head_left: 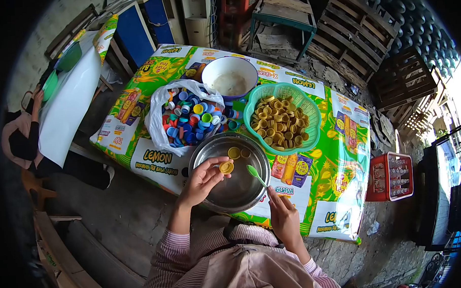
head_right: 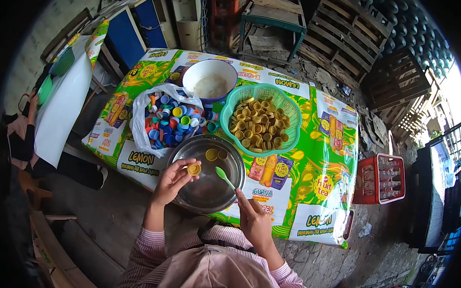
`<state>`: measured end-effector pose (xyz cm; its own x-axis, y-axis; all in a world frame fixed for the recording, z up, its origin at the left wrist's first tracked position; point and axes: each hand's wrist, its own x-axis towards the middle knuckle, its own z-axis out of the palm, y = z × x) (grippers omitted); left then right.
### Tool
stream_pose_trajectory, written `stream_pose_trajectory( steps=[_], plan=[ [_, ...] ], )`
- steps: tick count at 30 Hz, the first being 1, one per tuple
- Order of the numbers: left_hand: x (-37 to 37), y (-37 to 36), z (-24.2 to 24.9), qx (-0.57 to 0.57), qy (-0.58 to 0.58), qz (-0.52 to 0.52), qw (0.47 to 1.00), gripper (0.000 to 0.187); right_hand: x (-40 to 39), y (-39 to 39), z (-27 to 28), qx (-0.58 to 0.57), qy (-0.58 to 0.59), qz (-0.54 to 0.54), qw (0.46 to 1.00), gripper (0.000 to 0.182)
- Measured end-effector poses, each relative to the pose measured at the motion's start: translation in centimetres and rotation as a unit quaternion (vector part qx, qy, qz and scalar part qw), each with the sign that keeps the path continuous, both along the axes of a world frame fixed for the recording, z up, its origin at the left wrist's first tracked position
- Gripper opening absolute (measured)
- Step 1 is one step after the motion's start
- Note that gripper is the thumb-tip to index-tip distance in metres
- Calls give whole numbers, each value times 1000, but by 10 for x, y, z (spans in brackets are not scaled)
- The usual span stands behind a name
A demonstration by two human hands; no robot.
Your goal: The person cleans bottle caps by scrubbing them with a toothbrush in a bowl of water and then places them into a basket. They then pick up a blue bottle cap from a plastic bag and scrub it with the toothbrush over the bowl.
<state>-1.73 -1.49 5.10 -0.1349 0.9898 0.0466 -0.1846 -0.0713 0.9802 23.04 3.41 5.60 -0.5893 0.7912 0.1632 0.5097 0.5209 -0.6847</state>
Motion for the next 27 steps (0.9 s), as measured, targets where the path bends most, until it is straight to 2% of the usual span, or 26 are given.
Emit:
stream_pose_trajectory(
  steps=[3, 7, 13, 16, 19, 21, 23, 26, 27],
  plan=[
    [6, 1, 14, 43, -3, 2, 999, 35, -1, -3, 8, 24, 34, 2, 999, 46],
    [6, 2, 13, 33, 9, 6, 999, 35, -6, -5, 17, 24, 89, 12, 996, 48],
    [5, 6, 13, 50, 58, 8, 997, 34, -14, -4, 22, -2, 43, 66, 997, 52],
    [4, 9, 7, 29, 109, 8, 994, 35, -18, 1, 9, 6, 37, 55, 998, 51],
    [2, 11, -2, 19, 87, 18, 996, 34, -16, 9, 3, 23, 14, 33, 999, 49],
    [-3, 9, -7, -17, 24, 10, 1000, 33, -12, 12, 1, 19, 10, 11, 1000, 49],
    [-3, 9, -5, -3, 19, 15, 1000, 33, -9, 14, -2, 0, 44, 18, 999, 48],
    [-3, 7, 1, 1, -123, -5, 992, 37, -7, 15, -4, -11, 29, 23, 999, 47],
    [-4, 7, 4, 2, -123, -4, 992, 37, -7, 15, -4, -7, 17, 22, 1000, 47]
  ],
)
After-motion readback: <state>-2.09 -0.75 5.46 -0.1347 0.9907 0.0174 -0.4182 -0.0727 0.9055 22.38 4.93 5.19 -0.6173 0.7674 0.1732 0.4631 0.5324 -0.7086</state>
